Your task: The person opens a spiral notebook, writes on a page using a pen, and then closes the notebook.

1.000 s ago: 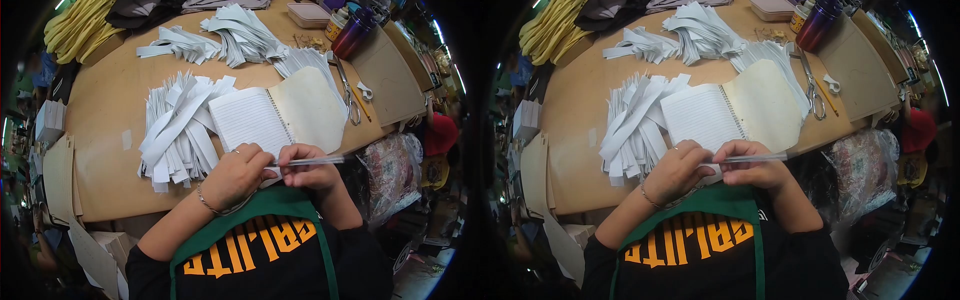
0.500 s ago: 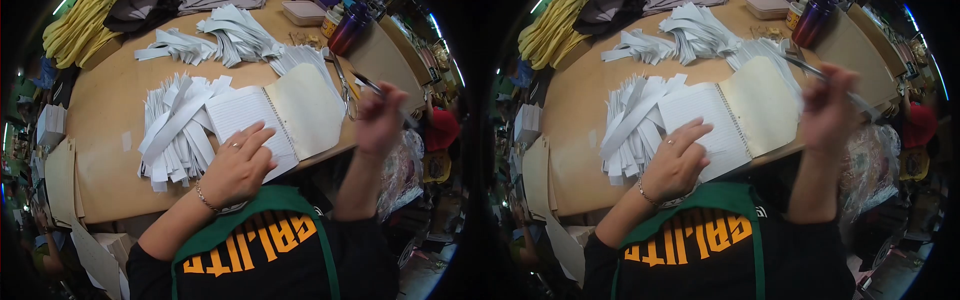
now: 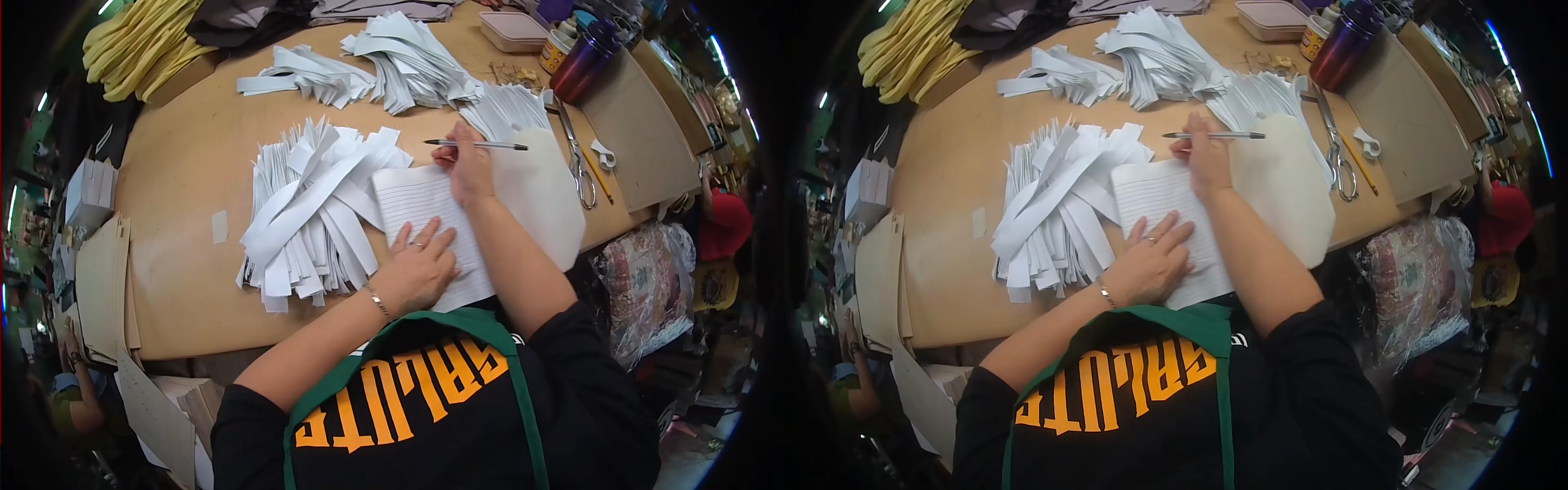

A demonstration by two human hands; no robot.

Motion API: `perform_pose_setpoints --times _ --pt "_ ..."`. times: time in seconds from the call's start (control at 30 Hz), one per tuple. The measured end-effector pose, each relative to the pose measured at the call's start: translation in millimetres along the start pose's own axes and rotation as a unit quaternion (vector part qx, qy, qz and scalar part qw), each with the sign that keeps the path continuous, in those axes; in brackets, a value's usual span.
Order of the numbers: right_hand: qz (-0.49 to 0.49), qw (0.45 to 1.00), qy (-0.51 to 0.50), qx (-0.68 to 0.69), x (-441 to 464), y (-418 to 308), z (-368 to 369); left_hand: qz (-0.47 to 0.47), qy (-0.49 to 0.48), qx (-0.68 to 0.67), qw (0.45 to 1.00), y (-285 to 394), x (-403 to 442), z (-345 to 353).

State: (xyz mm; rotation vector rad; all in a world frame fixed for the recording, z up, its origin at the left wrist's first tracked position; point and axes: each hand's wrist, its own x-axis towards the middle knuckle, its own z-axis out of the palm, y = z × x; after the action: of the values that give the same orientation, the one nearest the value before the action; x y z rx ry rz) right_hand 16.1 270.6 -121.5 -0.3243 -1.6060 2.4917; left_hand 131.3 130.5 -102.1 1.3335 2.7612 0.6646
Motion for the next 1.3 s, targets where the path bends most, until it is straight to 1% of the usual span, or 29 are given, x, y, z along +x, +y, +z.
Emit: perform_pose_setpoints --times 0.1,0.17,0.23,0.27,0.37,0.4,0.47,0.5,0.53,0.6,0.63,0.67,0.7,0.77,0.8,0.9,1.0,1.1,1.2,1.23,1.27,1.3 --pt "0.028 0.999 0.013 -0.031 5 -16 -16 0.04 0.0 -0.038 0.998 5 14 0" --pt "0.021 0.998 -0.012 -0.062 7 -18 -19 0.069 0.003 -0.079 0.995 8 23 -11" --pt "0.002 0.993 -0.051 -0.108 4 -11 -18 0.045 0.037 -0.088 0.994 0 23 -24" --pt "-0.027 0.985 -0.076 -0.154 0 -9 -17 0.029 0.051 -0.093 0.994 -7 19 -29" --pt "-0.1 0.985 -0.055 -0.129 -9 -8 -4 0.007 0.01 -0.028 1.0 -26 9 -26" --pt "-0.078 0.993 -0.015 -0.087 -14 -12 2 0.028 0.003 -0.039 0.999 -29 7 -21" --pt "-0.037 0.997 0.069 0.001 -23 -22 13 0.027 0.017 0.001 0.999 -21 10 -14" --pt "-0.034 0.997 0.06 -0.019 -24 -19 12 0.031 0.019 0.02 0.999 -14 14 -9" --pt "-0.03 0.997 0.054 -0.039 -26 -16 10 0.036 0.014 0.012 0.999 -8 18 -5" --pt "-0.041 0.996 0.038 -0.069 -22 -9 2 0.04 0.035 -0.074 0.996 -14 20 -3" --pt "-0.018 0.999 0.033 -0.028 -18 -7 -4 0.04 0.048 -0.117 0.991 -16 21 -3" --pt "0.006 1.0 0.027 0.011 -15 -5 -9 0.006 0.112 -0.184 0.976 -19 14 -8" --pt "0.029 0.998 0.02 0.052 -14 -5 -13 0.011 0.123 -0.153 0.981 -25 6 -15" --pt "0.015 1.0 -0.015 0.015 -16 -5 -14 0.017 0.142 -0.089 0.986 -36 -9 -30" --pt "0.01 0.999 -0.034 -0.004 -18 -4 -13 -0.011 0.087 -0.181 0.979 -35 -14 -35" --pt "-0.03 0.998 -0.03 -0.046 -20 4 -10 0.027 0.066 -0.179 0.981 -31 -12 -33" --pt "-0.02 0.997 -0.044 -0.065 -20 4 -13 -0.01 0.012 -0.096 0.995 -29 -7 -30" --pt "0.007 0.998 -0.044 -0.033 -17 1 -14 -0.027 0.016 -0.062 0.998 -31 -6 -23" --pt "0.02 0.997 -0.013 0.079 -18 -5 -13 -0.038 0.09 -0.244 0.965 -20 5 -18" --pt "0.02 0.995 -0.028 0.089 -17 -4 -16 -0.085 0.105 -0.321 0.937 -20 4 -15" --pt "0.02 0.994 -0.042 0.099 -15 -3 -19 -0.129 0.12 -0.395 0.902 -20 2 -10" --pt "0.019 0.992 -0.056 0.109 -14 -2 -21 -0.207 0.106 -0.531 0.815 -14 2 -9"
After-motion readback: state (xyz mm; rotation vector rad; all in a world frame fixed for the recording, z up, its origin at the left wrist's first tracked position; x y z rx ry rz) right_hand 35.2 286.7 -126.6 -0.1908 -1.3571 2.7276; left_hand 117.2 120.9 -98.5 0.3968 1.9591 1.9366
